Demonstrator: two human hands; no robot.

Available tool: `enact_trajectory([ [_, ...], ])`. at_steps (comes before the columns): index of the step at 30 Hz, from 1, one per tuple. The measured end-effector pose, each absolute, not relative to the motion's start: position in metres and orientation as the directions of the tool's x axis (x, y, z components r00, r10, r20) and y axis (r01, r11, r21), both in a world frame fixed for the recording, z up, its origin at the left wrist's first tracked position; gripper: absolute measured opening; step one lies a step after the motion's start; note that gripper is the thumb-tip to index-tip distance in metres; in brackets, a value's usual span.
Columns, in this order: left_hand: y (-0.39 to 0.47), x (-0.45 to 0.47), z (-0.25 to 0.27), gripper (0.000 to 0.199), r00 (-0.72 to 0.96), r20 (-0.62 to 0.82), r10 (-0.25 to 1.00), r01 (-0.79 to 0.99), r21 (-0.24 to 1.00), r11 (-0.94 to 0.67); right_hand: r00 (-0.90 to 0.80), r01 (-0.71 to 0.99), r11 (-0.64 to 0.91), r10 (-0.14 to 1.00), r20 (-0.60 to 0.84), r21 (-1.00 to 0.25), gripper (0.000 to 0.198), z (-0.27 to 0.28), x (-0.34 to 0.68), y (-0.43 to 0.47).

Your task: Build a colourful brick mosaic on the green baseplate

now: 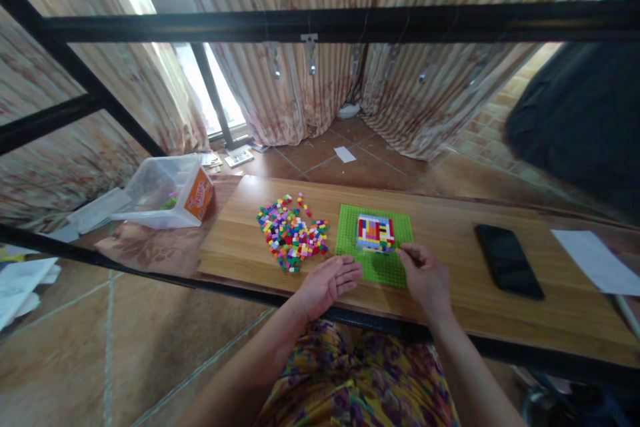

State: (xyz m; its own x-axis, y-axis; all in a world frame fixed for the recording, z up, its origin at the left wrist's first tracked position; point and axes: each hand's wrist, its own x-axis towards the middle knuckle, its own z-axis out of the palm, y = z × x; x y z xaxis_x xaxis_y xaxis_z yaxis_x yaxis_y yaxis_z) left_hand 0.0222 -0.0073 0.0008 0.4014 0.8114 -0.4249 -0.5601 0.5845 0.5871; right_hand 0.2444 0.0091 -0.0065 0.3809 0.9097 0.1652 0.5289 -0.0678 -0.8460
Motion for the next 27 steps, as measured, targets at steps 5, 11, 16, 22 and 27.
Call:
enact_trajectory([
  [5,-0.008,0.021,0.001,0.024,0.416,-0.403,0.815,-0.566,0.587,0.579,0.363,0.554,-0.072,0.918,0.163,-0.830,0.037,-0.003,0.239,0.018],
  [11,-0.008,0.021,-0.001,0.023,0.427,-0.406,0.808,-0.574,0.568,0.589,0.378,0.549,-0.089,0.913,0.152,-0.831,0.037,0.000,0.238,0.022],
  [16,-0.007,0.021,-0.001,0.022,0.436,-0.404,0.804,-0.574,0.563,0.595,0.396,0.490,-0.097,0.910,0.122,-0.866,0.034,-0.005,0.238,0.026],
  [22,-0.007,0.021,-0.002,0.021,0.437,-0.408,0.802,-0.567,0.567,0.598,0.431,0.374,-0.113,0.900,0.064,-0.921,0.040,-0.015,0.241,0.028],
  [27,-0.007,0.020,-0.004,0.024,0.443,-0.403,0.801,-0.565,0.568,0.598,0.454,0.328,-0.128,0.890,0.037,-0.936,0.047,-0.021,0.247,0.029],
])
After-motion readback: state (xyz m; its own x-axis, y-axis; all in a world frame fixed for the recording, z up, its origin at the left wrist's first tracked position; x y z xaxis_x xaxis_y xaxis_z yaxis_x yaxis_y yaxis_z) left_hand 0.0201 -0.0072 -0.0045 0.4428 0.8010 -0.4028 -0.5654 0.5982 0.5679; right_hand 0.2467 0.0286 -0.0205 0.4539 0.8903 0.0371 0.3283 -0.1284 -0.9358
